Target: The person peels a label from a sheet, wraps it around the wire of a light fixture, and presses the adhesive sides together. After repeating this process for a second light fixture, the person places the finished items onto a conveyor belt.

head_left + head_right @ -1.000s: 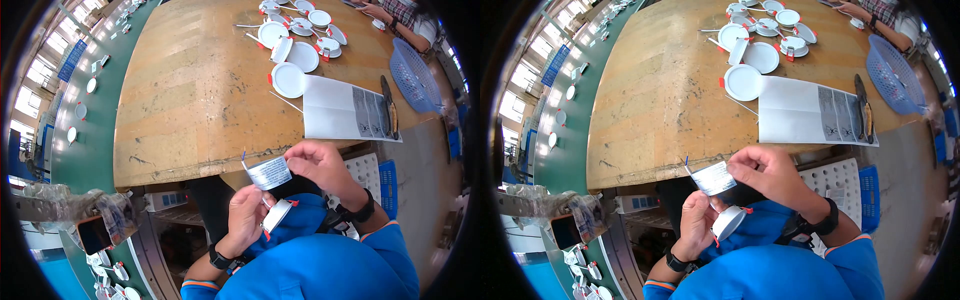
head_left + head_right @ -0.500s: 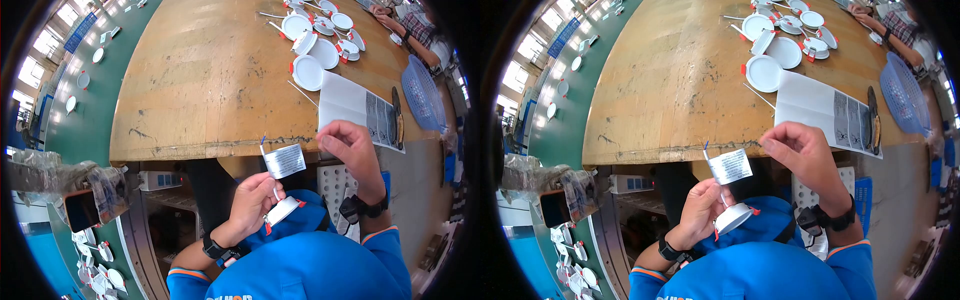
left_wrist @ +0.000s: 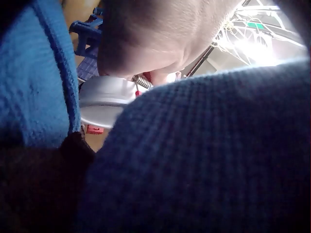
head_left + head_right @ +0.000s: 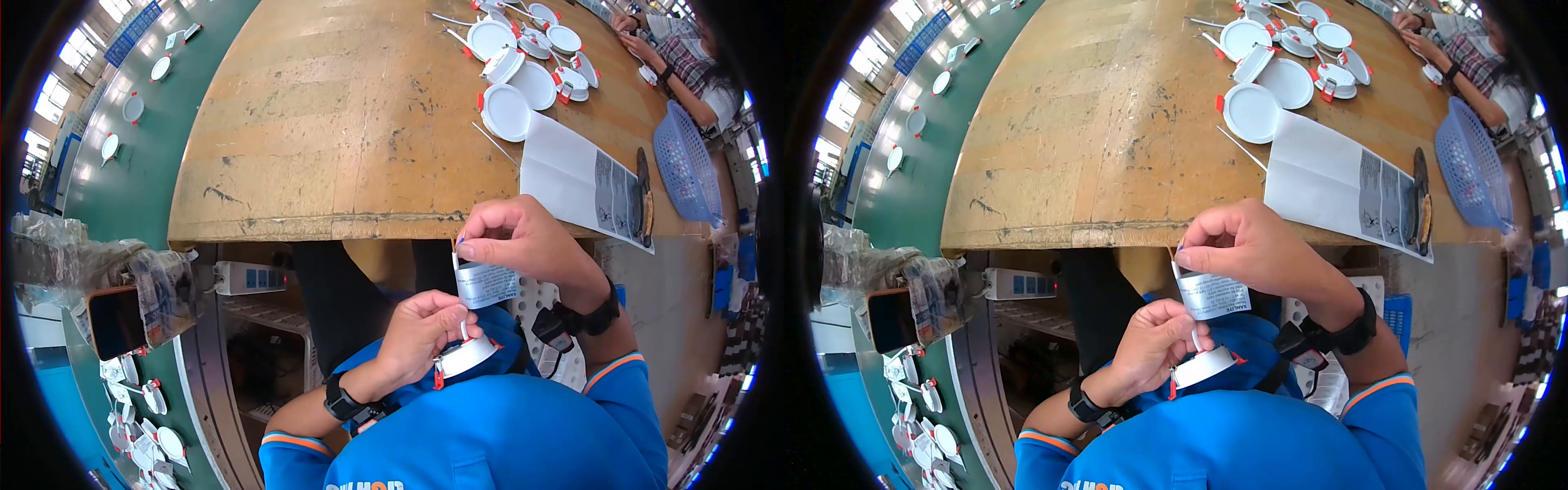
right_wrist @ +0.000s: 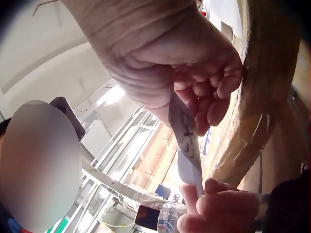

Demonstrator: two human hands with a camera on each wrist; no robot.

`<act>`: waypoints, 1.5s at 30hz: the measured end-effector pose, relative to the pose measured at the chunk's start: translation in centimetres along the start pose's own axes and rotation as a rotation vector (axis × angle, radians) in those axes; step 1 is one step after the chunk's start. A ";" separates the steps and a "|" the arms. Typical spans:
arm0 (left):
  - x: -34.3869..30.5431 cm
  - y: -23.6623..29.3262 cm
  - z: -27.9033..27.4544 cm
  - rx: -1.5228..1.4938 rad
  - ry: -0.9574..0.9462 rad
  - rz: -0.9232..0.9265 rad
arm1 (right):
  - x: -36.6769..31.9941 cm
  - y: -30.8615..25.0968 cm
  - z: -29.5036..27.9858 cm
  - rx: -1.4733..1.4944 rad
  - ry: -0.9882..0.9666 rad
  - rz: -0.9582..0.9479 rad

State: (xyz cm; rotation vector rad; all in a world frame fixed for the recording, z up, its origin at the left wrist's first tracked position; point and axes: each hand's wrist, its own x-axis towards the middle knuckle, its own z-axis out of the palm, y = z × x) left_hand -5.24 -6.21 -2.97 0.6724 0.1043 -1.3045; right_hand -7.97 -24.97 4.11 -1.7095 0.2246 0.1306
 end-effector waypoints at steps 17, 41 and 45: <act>-0.2 2.6 -0.1 0.618 -0.426 0.159 | -0.7 -1.7 -2.2 0.082 -0.149 -0.513; -2.8 11.4 2.7 1.892 -0.159 1.022 | -6.4 -2.1 0.9 -0.361 0.258 -0.220; -0.9 11.5 3.7 1.969 -0.255 1.087 | -6.1 -0.9 0.8 -0.136 0.324 -0.118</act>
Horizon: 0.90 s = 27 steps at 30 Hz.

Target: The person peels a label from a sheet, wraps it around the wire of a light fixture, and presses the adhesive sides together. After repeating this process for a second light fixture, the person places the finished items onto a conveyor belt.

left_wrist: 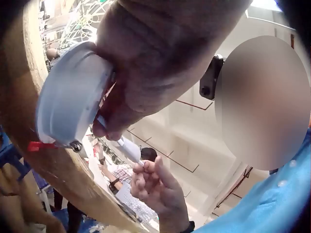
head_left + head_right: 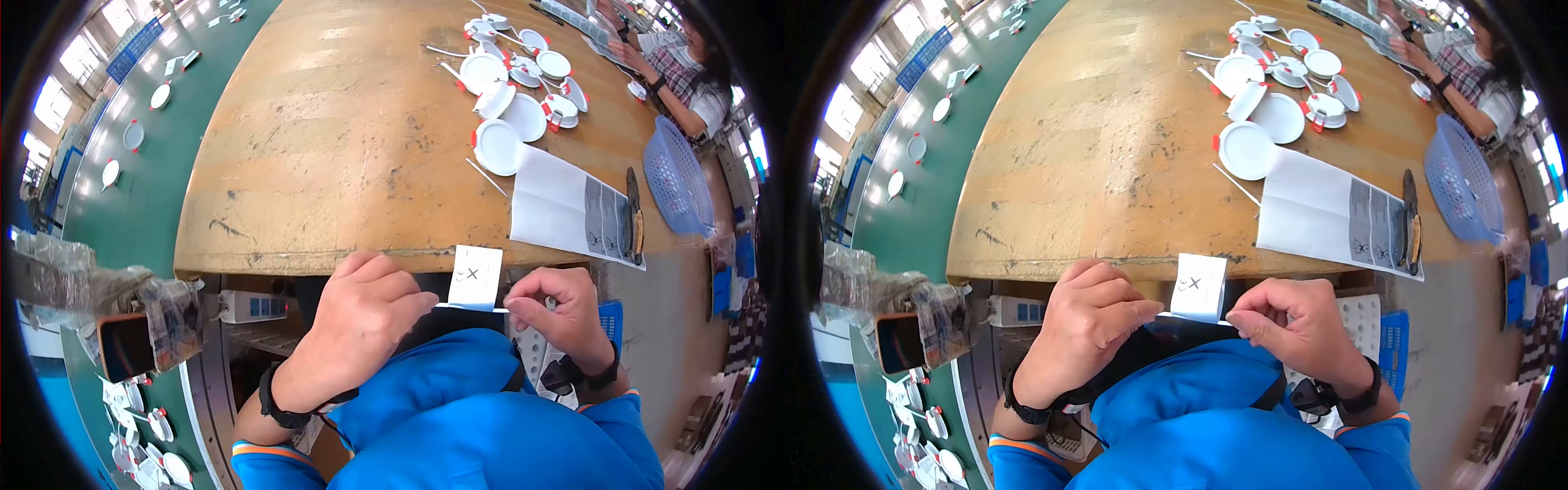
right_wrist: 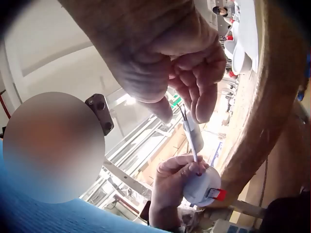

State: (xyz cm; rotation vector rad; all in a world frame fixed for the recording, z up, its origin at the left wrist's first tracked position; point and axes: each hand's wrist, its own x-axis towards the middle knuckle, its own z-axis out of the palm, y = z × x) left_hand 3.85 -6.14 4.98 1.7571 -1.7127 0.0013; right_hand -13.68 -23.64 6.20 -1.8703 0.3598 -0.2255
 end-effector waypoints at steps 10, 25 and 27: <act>4.0 -1.6 -1.5 0.260 -0.102 0.028 | 1.0 1.7 0.9 0.261 -0.075 0.246; -3.7 0.9 4.7 -0.879 0.218 -0.624 | 2.6 0.7 4.7 0.322 -0.200 0.165; -4.2 1.0 4.3 -0.952 0.290 -0.641 | 3.2 -0.2 5.7 0.308 -0.267 0.151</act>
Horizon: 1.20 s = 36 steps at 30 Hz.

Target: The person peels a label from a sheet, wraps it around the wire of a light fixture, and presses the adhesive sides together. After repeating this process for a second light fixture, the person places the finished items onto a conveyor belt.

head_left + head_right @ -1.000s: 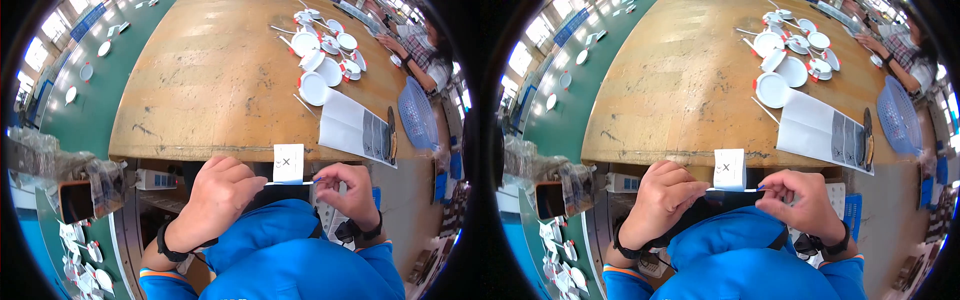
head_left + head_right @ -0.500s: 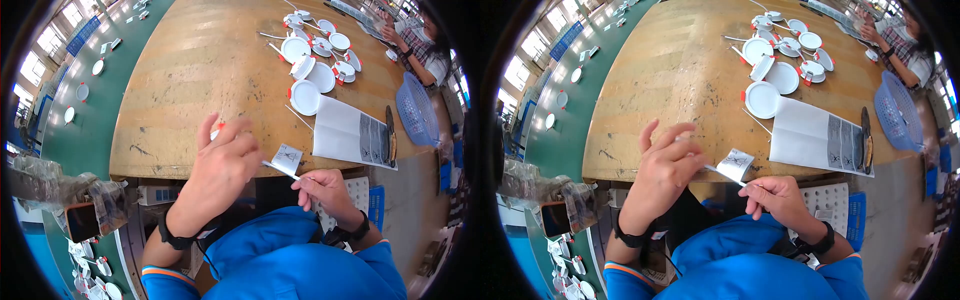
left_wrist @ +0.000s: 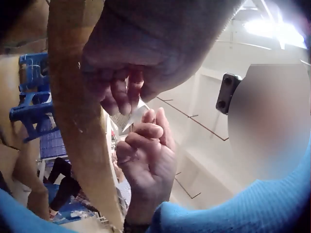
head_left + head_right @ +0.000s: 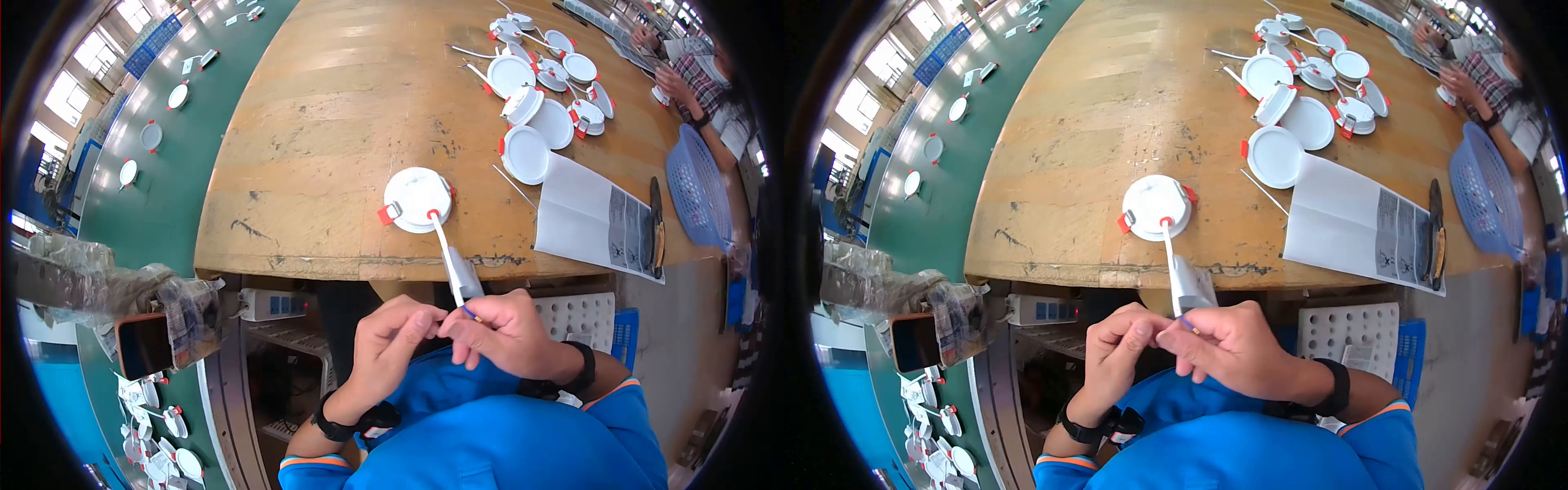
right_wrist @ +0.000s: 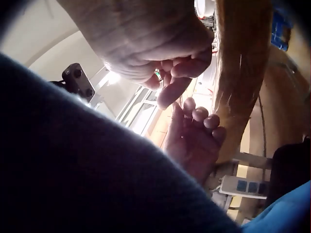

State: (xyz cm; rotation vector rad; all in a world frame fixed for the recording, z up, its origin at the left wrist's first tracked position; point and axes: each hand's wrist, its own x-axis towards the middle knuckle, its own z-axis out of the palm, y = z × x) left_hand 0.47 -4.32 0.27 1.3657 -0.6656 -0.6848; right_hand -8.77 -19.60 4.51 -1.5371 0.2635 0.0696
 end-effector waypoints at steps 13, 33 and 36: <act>-0.6 2.4 -1.1 -0.205 0.030 -0.196 | 0.6 -1.4 1.8 -0.671 -0.523 -0.238; 0.1 0.9 -0.5 0.565 0.546 0.504 | 7.5 0.3 -3.3 -0.928 0.370 -0.966; 0.0 0.6 -1.0 0.490 0.593 0.468 | 8.0 0.2 -2.4 -0.929 0.308 -1.004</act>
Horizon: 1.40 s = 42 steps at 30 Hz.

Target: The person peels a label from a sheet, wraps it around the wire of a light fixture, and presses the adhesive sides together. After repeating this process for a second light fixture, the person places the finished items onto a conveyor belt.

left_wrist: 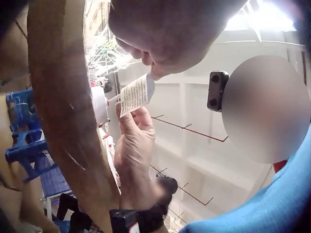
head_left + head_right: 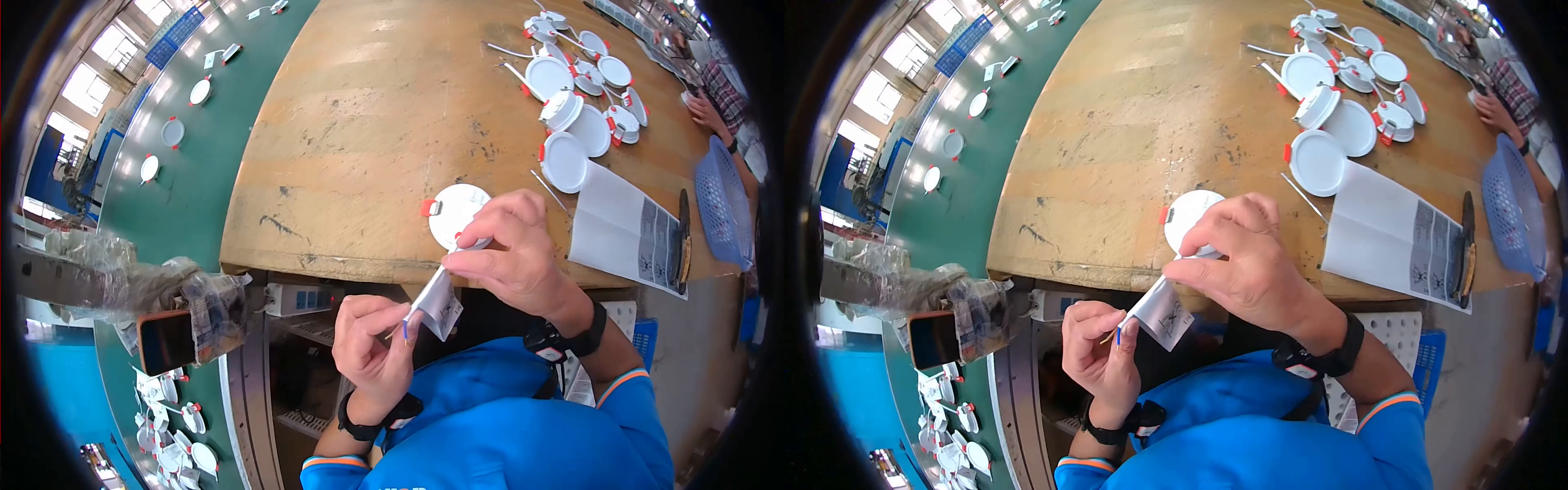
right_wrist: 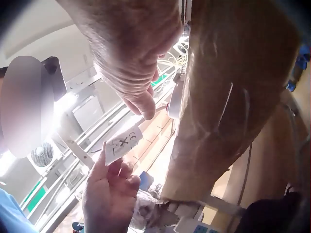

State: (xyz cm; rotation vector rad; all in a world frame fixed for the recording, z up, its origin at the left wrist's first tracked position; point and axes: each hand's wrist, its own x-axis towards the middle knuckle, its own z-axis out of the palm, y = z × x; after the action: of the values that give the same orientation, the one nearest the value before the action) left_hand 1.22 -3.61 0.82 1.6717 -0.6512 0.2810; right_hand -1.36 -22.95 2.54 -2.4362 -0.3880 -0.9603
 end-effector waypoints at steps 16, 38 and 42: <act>-0.2 -1.2 -1.3 0.005 -0.037 0.009 | 1.0 -0.5 0.2 -0.066 -0.070 -0.202; -1.0 -1.1 -0.6 -0.112 0.078 -0.057 | 0.6 -0.4 1.0 -0.038 -0.086 -0.299; -1.0 -1.2 -0.3 -0.107 0.135 -0.022 | 0.5 -0.2 1.2 -0.042 -0.062 -0.322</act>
State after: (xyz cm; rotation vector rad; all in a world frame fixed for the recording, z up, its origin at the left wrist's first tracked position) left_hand 1.13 -2.95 -0.63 1.5424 -0.5375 0.3345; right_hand -0.39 -22.06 2.19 -2.4922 -0.8092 -1.0319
